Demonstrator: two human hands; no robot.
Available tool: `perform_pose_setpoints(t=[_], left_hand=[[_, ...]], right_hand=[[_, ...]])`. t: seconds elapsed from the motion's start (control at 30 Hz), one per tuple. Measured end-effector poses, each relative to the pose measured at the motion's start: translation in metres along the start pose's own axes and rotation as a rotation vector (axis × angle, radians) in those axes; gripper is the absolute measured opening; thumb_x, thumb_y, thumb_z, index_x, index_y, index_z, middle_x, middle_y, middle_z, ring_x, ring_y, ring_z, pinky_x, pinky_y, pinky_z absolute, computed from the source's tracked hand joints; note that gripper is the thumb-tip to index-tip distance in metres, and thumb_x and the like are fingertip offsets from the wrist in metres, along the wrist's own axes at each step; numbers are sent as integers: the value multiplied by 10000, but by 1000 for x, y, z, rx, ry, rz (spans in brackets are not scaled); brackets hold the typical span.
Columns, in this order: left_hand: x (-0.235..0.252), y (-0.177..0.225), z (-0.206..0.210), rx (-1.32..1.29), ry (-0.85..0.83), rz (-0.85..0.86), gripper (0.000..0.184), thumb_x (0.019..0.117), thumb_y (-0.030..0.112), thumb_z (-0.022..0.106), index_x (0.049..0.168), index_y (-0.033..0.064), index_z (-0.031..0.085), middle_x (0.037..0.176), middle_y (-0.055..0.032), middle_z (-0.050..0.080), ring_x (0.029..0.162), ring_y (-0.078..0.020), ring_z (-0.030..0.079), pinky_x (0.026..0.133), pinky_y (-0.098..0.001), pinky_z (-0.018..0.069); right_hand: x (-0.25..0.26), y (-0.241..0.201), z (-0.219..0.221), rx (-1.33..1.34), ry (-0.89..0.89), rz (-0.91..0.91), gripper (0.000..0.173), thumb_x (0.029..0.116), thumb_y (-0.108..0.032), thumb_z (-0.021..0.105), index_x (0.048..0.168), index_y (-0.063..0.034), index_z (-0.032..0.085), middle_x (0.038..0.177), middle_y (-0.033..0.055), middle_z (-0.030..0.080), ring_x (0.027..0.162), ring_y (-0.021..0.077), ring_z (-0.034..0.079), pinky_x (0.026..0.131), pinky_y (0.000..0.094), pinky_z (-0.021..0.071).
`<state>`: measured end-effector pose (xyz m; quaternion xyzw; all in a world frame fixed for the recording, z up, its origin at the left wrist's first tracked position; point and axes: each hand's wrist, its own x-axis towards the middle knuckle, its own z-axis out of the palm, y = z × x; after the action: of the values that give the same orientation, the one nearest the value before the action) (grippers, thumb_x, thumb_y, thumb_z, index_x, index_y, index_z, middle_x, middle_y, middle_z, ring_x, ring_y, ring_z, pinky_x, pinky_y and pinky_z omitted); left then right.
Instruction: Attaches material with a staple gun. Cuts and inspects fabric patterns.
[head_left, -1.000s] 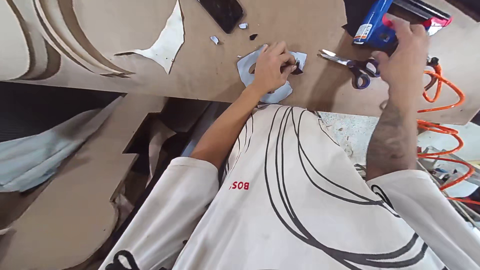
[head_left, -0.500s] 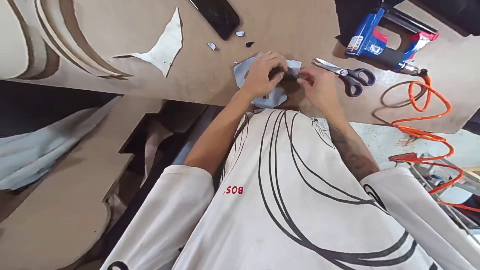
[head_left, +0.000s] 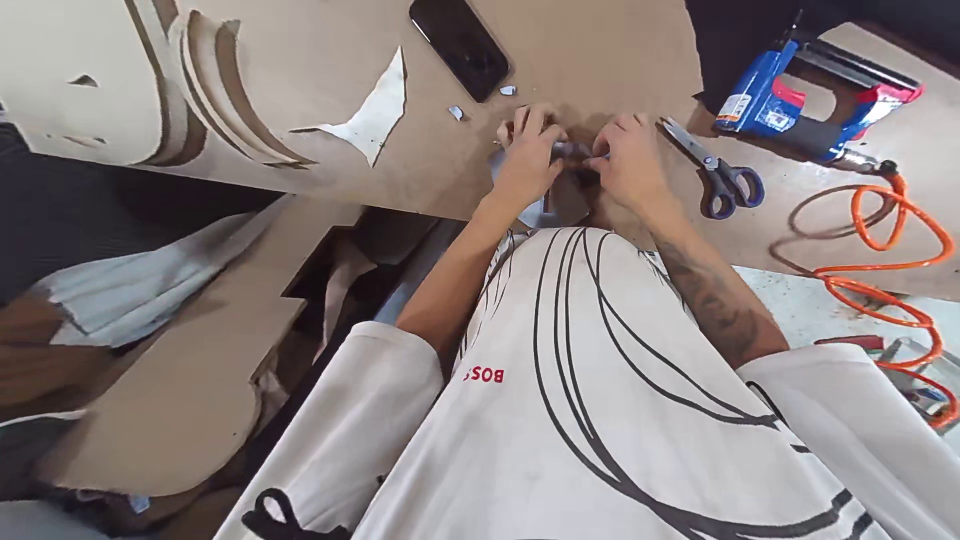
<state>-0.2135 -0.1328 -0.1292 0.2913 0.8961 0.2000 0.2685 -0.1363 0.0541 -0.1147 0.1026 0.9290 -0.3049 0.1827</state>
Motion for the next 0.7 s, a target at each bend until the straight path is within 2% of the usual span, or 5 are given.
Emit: perform_pose_setpoints(t=[0.1, 0.17, 0.33, 0.5, 0.7], left_hand=[[1, 0, -4, -53, -21, 20, 209, 930, 158, 675, 1133, 135, 718, 1250, -43, 691, 1302, -260, 551, 1188, -615, 221], [-2, -3, 0, -167, 20, 12, 246, 925, 60, 624, 1147, 94, 724, 1158, -63, 738, 1214, -241, 631, 1192, -511, 321], [-7, -22, -15, -260, -52, 40, 317, 963, 292, 719, 1225, 115, 709, 1134, -63, 734, 1054, -188, 700, 1000, -422, 551], [-14, -38, -19, -178, -83, 110, 201, 975, 228, 678, 1107, 104, 764, 1125, -66, 727, 1144, -241, 642, 1072, -472, 462], [-19, -31, -4, -217, 0, 133, 225, 972, 39, 565, 1125, 68, 726, 1144, -92, 715, 1190, -265, 616, 1103, -476, 427]], right_hand=[[-1, -8, -2, 98, 0, -11, 398, 866, -141, 782, 1244, -112, 662, 1226, 151, 673, 1221, 375, 596, 1030, 559, 497], [2, -9, 4, 119, -32, -83, 591, 860, -87, 751, 1420, -179, 588, 1292, 139, 659, 1247, 364, 591, 1048, 565, 487], [10, -2, 6, 85, -70, -153, 134, 867, -104, 744, 994, -76, 774, 1022, 140, 699, 1013, 308, 667, 944, 526, 529], [17, -13, 2, 4, -207, -139, 313, 858, -371, 815, 1092, -166, 781, 1184, 107, 668, 1196, 336, 579, 1023, 620, 445], [29, -29, 12, -106, -283, -194, 132, 866, -174, 746, 913, -51, 748, 1170, 166, 658, 1174, 385, 574, 994, 640, 436]])
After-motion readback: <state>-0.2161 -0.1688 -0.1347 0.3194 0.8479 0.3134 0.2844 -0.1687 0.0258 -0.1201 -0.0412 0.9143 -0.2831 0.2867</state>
